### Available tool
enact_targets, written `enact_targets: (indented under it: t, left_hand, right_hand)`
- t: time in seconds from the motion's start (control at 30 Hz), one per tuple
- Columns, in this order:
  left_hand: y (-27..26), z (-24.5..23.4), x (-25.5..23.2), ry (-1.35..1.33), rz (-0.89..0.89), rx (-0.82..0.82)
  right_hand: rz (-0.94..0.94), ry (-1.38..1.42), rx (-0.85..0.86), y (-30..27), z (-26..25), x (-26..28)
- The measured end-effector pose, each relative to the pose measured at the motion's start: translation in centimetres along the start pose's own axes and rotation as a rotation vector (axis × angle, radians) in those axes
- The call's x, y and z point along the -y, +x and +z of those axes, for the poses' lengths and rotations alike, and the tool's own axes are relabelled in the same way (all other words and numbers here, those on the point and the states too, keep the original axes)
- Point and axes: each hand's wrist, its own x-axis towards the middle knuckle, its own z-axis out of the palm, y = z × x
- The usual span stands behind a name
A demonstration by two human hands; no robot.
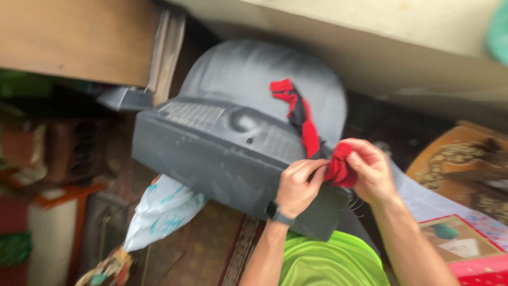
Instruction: The person wipes the back and side surfaces of a grey plastic electronic device with a red cloth. They hold the device steady with one hand while scrubbing the vents and casing with the other, moving the cloth across different areas of the object.
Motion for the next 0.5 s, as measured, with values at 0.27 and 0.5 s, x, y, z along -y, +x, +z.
enact_targets:
  t: [0.27, 0.5]
  left_hand:
    - [-1.1, -2.5, -4.0, -0.207, 0.018, 0.09]
    - [-1.9, -0.4, -5.6, -0.208, -0.059, -0.004]
  right_hand:
    - [0.124, 0.197, 0.059, -1.4, 3.9, 4.0]
    - [-0.139, -0.215, 0.216, -0.6, 3.9, 6.8]
